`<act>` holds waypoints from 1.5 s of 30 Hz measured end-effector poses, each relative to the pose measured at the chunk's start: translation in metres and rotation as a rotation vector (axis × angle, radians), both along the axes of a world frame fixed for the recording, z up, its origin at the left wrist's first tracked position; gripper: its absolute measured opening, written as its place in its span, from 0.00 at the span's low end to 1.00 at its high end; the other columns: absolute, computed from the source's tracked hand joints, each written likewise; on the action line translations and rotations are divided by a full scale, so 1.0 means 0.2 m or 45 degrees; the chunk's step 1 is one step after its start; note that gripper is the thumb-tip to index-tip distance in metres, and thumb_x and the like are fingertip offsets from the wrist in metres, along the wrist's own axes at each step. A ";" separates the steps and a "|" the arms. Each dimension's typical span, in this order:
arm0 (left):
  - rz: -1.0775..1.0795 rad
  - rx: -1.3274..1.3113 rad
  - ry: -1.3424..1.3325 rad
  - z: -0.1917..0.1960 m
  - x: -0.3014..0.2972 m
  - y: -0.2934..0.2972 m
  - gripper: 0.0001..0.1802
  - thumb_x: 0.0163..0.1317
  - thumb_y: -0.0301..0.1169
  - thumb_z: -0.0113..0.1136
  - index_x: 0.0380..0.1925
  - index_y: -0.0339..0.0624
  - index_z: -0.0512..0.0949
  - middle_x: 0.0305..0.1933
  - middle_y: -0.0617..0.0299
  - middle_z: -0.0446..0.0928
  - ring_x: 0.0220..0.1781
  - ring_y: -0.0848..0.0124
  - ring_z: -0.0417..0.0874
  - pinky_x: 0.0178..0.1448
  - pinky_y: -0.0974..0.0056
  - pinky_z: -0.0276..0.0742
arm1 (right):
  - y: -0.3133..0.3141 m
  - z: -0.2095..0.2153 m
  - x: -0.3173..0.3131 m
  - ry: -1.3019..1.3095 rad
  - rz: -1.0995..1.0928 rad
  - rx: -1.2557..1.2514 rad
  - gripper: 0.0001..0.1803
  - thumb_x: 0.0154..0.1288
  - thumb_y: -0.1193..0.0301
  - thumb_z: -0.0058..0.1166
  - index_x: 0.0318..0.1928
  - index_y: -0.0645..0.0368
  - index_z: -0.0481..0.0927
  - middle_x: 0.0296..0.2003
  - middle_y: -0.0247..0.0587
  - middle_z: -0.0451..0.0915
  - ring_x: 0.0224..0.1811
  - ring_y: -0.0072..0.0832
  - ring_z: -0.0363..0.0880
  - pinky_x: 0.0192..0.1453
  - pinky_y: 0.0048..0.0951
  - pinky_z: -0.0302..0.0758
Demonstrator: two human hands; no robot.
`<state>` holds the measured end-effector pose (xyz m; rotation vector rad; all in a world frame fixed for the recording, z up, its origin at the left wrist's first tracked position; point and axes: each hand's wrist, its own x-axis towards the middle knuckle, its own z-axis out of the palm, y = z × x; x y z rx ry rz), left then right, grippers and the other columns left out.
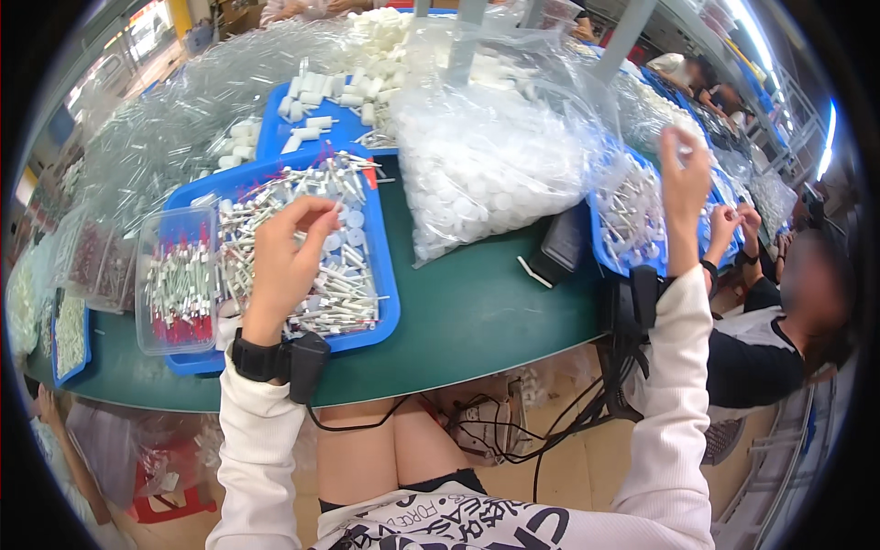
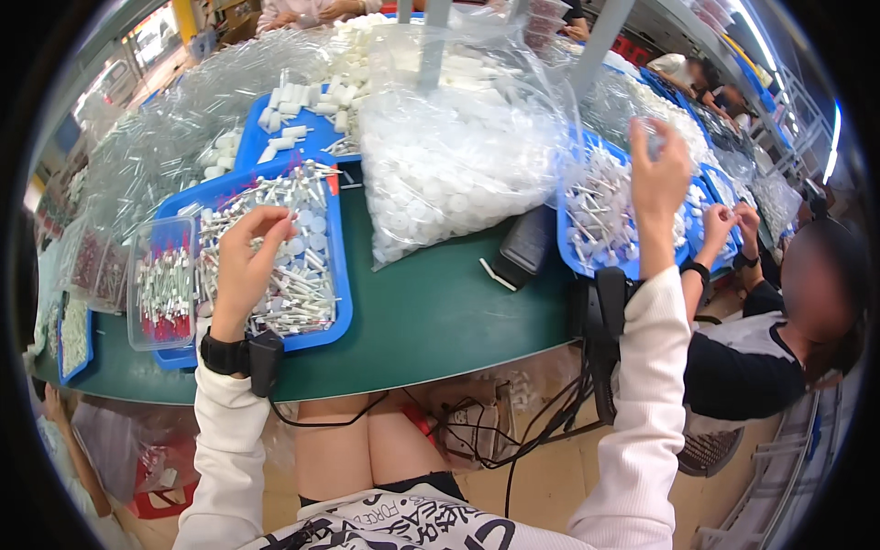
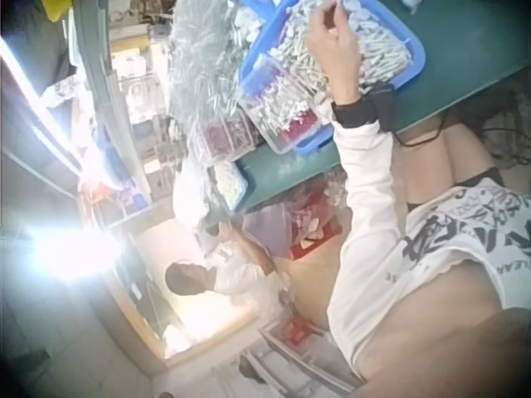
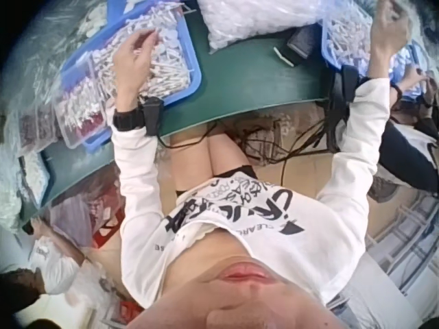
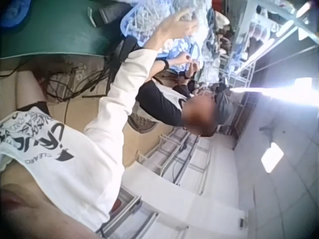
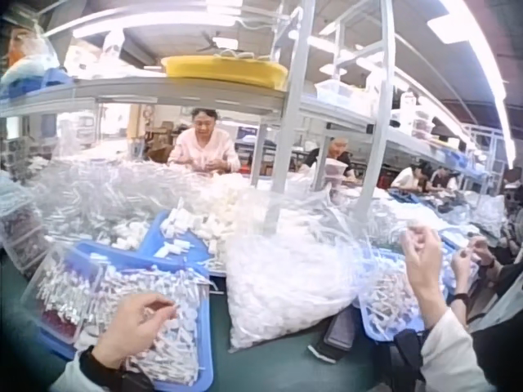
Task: The person sits at a table in a factory setting and assembles small white plastic components. They pick up a white plastic cap and a thin white stick, insert the stick into the cap, and place the assembled unit into a blue tray. This repetitive assembly process continues throughout the video.
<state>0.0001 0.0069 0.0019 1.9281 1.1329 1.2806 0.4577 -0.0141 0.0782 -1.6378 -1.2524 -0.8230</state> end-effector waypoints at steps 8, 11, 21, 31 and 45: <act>-0.457 -0.672 -0.731 -0.01 -0.06 0.01 0.12 0.67 0.30 0.49 0.46 0.34 0.71 0.38 0.49 0.80 0.39 0.65 0.82 0.47 0.63 0.78 | 0.33 0.14 -0.77 -0.303 0.762 -0.172 0.05 0.58 0.75 0.52 0.36 0.60 0.78 0.33 0.46 0.80 0.32 0.39 0.81 0.37 0.33 0.76; -0.533 -0.738 -0.875 0.00 -0.03 0.03 0.12 0.67 0.30 0.49 0.46 0.35 0.71 0.42 0.47 0.79 0.40 0.62 0.83 0.49 0.60 0.78 | 0.64 -0.07 -0.56 -0.141 0.166 -0.835 0.11 0.54 0.78 0.48 0.38 0.65 0.80 0.36 0.58 0.80 0.43 0.50 0.79 0.48 0.44 0.74; -0.330 -0.613 -0.870 -0.04 -0.05 0.04 0.07 0.64 0.29 0.54 0.39 0.39 0.75 0.35 0.59 0.78 0.34 0.75 0.78 0.43 0.69 0.74 | 0.68 -0.17 -0.63 -0.150 -0.017 -1.330 0.15 0.53 0.76 0.49 0.42 0.63 0.80 0.45 0.57 0.79 0.49 0.51 0.78 0.51 0.45 0.76; -0.473 -0.634 -0.785 -0.01 0.00 0.00 0.13 0.59 0.22 0.58 0.45 0.35 0.71 0.38 0.53 0.80 0.38 0.68 0.82 0.47 0.65 0.78 | 0.43 -0.08 -0.84 -0.166 0.367 -0.145 0.10 0.56 0.77 0.51 0.39 0.56 0.79 0.34 0.42 0.78 0.33 0.41 0.81 0.37 0.39 0.76; -0.541 -0.718 -0.422 0.03 -0.02 -0.01 0.19 0.66 0.38 0.38 0.38 0.34 0.74 0.26 0.66 0.69 0.20 0.82 0.57 0.26 0.75 0.54 | 0.21 -0.42 -1.35 1.492 1.896 -0.778 0.13 0.58 0.77 0.60 0.45 0.65 0.79 0.37 0.42 0.81 0.39 0.20 0.80 0.44 0.20 0.74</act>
